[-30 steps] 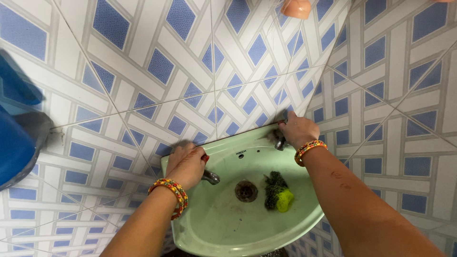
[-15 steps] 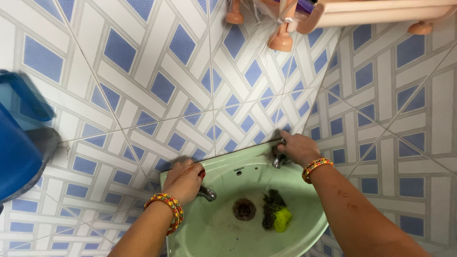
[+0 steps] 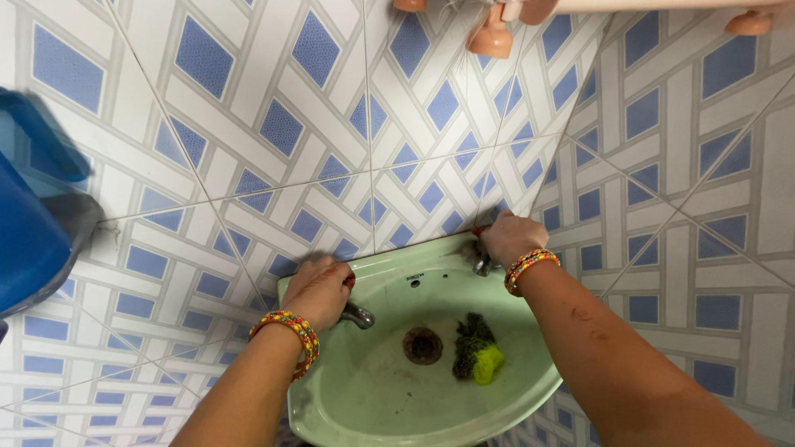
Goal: The person cleans a green ceramic sink and the surrounding wall tiles using a cloth and a scouring pad.
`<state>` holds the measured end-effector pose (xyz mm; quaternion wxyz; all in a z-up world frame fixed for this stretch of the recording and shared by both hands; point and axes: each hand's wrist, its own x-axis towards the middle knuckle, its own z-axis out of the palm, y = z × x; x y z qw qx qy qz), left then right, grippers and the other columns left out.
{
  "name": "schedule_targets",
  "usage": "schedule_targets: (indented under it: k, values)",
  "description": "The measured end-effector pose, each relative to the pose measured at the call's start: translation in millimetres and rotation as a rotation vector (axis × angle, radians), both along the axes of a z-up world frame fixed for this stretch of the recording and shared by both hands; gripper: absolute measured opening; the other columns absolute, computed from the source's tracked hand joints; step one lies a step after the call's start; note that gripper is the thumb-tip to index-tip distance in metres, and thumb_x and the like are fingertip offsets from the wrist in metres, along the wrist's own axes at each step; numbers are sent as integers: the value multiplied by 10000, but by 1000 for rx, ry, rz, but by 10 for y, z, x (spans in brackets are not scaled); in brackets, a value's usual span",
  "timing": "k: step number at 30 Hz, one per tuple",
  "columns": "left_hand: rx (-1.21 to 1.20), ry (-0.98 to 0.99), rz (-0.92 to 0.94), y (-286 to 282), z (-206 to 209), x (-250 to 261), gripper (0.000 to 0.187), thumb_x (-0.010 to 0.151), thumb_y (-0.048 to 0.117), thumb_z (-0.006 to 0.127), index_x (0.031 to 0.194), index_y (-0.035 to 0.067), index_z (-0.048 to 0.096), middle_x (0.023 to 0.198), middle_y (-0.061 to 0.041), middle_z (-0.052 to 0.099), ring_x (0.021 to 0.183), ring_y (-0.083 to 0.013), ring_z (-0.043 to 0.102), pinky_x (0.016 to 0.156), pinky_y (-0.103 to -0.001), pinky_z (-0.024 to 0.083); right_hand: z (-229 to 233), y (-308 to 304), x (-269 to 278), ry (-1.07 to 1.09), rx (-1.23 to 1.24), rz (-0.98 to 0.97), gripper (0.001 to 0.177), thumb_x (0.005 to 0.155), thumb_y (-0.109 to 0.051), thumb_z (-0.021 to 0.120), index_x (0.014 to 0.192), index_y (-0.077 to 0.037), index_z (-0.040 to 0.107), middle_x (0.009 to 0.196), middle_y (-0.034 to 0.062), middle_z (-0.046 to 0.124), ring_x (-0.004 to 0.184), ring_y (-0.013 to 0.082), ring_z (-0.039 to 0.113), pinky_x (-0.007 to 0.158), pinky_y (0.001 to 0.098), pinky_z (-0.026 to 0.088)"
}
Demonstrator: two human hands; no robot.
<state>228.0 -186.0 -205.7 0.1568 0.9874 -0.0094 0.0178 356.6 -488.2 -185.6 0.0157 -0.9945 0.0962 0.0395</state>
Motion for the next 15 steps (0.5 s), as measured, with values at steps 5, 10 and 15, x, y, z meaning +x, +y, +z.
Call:
schedule_targets:
  k: [5,10,15]
  values:
    - [7,-20,-16,12,-33,28,229,925,224,590,1114,218,719,1194,-40,652,1123,-318,578,1019,-424,470,-444,282,-433,-519,-503,541,333,952,-228,571,1231,-49,595,1154,126,619,1109,268,576,938,400,501]
    - [-2,-32,-25,31,-45,34,216,924,226,591,1088,215,732,1169,-46,663,1122,-315,586,1004,-425,482,-1008,318,-1018,113,-37,608,358,967,-282,559,1242,-56,591,1347,158,509,1344,337,452,1132,503,406]
    - [-29,-18,-20,26,-34,33,231,933,222,579,1108,210,731,1188,-38,659,1121,-304,597,1005,-425,487,-1178,577,-1205,720,-75,361,697,1091,-453,378,1614,-45,164,1669,307,43,1532,509,118,1259,563,181]
